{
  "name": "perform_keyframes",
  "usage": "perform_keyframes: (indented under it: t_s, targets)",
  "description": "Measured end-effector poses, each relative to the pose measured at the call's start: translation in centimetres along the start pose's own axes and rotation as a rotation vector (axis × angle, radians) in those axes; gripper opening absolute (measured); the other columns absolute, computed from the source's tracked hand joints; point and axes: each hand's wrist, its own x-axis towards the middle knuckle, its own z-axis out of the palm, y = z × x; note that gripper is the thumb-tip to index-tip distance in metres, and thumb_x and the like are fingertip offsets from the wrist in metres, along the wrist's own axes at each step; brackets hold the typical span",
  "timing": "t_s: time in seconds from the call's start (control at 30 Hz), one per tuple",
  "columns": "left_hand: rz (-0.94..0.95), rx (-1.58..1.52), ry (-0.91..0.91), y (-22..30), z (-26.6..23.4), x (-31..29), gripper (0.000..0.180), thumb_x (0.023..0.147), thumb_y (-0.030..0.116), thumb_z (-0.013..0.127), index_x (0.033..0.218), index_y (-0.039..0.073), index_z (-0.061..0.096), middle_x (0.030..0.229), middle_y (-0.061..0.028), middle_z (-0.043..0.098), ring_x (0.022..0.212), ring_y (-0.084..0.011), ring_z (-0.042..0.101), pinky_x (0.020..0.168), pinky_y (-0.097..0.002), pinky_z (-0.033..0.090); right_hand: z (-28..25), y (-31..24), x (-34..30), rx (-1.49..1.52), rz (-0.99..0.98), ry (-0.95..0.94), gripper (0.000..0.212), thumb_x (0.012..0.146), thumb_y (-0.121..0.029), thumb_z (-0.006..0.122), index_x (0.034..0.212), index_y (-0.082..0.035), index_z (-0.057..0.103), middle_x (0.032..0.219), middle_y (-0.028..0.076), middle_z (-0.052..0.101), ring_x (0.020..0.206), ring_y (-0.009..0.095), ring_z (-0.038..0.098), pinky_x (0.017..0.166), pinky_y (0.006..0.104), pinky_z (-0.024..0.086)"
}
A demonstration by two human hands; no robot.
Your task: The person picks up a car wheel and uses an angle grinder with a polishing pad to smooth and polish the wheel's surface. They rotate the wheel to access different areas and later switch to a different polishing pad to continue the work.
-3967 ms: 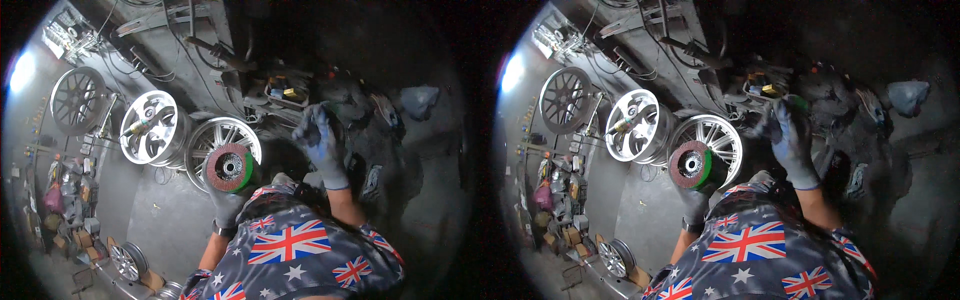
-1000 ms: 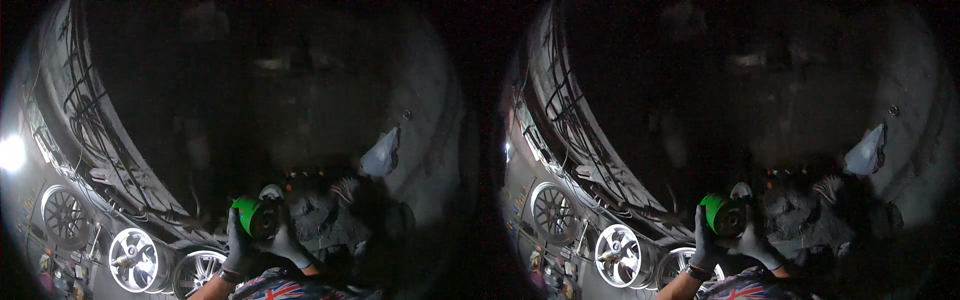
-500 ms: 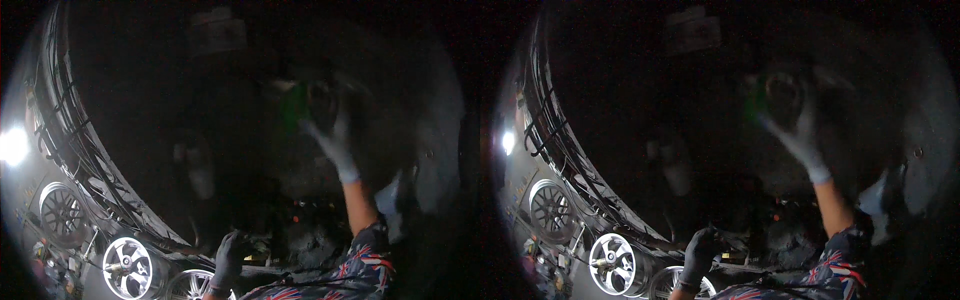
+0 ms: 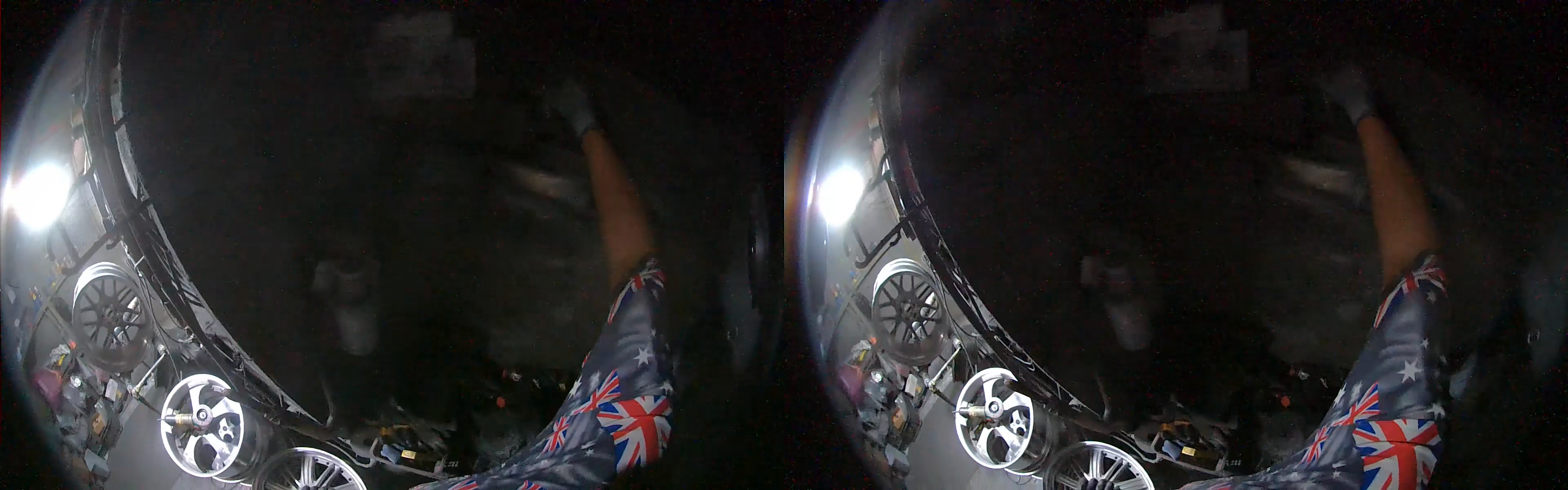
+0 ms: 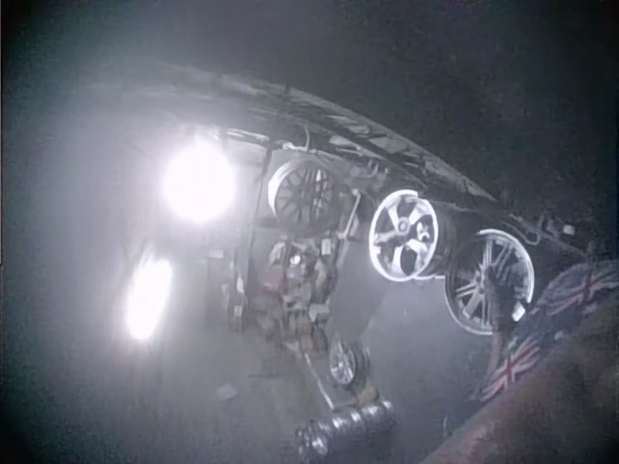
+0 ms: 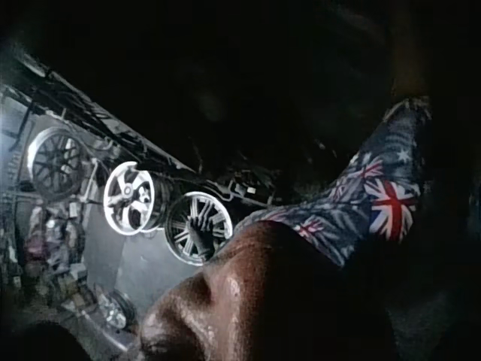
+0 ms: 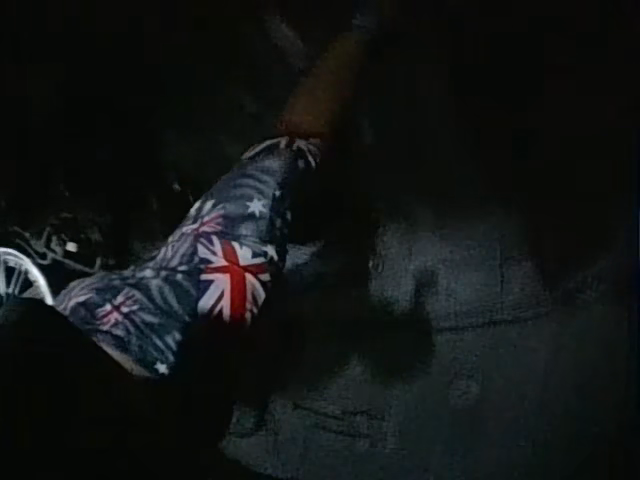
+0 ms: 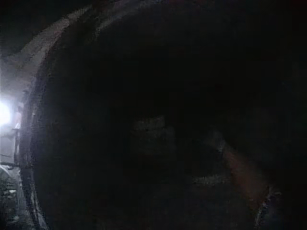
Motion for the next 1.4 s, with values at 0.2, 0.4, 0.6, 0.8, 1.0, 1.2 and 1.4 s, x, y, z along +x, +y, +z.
perform_keyframes:
  t_s: [0.2,0.4,0.6,0.8,1.0,1.2,1.4]
  targets:
    - [0.105,0.065,-0.025,-0.4,-12.4,5.8,0.057,0.103,0.054,0.054,0.135,0.008,0.055,0.141,-0.0092,0.053,0.132,-0.0307,0.049,0.113,-0.0488,0.037,-2.2,-5.8,-6.3,0.284,0.063,0.178,0.041,0.098,-0.031,0.058,0.136,-0.017,0.063,0.129,0.015,0.067,0.11,0.031,0.068,0.097,0.0457,0.053]
    - [0.194,0.098,0.027,-2.1,-5.6,6.2,0.038,0.102,0.033,0.056,0.125,0.004,0.063,0.097,-0.0043,0.063,0.079,-0.0152,0.063,0.072,-0.0312,0.055,-14.3,-12.3,-19.3,0.828,-0.094,0.31,0.035,0.096,-0.022,0.061,0.13,-0.013,0.067,0.123,0.014,0.07,0.106,0.03,0.07,0.095,0.0427,0.054]
    - [0.254,0.215,0.036,-1.9,-5.1,3.6,0.036,0.103,0.033,0.059,0.126,0.006,0.062,0.106,-0.0066,0.066,0.092,-0.0167,0.066,0.081,-0.0341,0.058,-22.6,-23.3,-31.8,1.348,-0.406,-0.137,0.03,0.094,-0.013,0.064,0.123,-0.009,0.07,0.118,0.014,0.073,0.101,0.028,0.071,0.092,0.0397,0.055]
    - [0.4,0.309,-0.094,0.5,-7.7,-1.4,0.043,0.106,0.034,0.056,0.138,0.004,0.055,0.12,-0.0122,0.066,0.107,-0.0223,0.068,0.088,-0.0383,0.059,-28.6,-40.1,-42.4,1.775,-0.88,-0.79,0.026,0.092,-0.004,0.067,0.117,-0.006,0.074,0.112,0.013,0.075,0.097,0.026,0.073,0.09,0.0368,0.056]
    - [0.369,-0.036,-0.246,4.5,-14.0,-8.9,0.046,0.11,0.038,0.046,0.144,0.007,0.053,0.129,-0.0115,0.064,0.115,-0.0225,0.065,0.097,-0.0438,0.056,-37.8,-55.4,-60.0,1.95,-1.307,-0.461,0.047,0.071,0.001,0.072,0.117,-0.01,0.071,0.12,0.01,0.071,0.114,0.032,0.067,0.093,0.0441,0.053]
    - [0.582,-0.194,0.137,7.8,-31.0,-12.5,0.026,0.106,0.018,0.056,0.128,0.005,0.061,0.111,-0.0044,0.068,0.095,-0.0122,0.066,0.087,-0.0308,0.055,-49.6,-60.5,-69.9,1.969,-1.481,-0.739,0.062,0.078,-0.001,0.072,0.139,-0.011,0.06,0.138,0.016,0.06,0.134,0.038,0.053,0.115,0.0518,0.038]
    - [0.789,0.07,0.392,17.2,-39.7,-21.4,0.035,0.105,0.025,0.059,0.126,-0.003,0.06,0.112,-0.0081,0.069,0.098,-0.0135,0.066,0.086,-0.0308,0.054,-61.1,-66.8,-75.3,1.9,-0.657,-1.917,0.039,0.103,-0.016,0.062,0.137,0.002,0.059,0.114,0.009,0.07,0.096,0.013,0.069,0.08,0.0272,0.057]
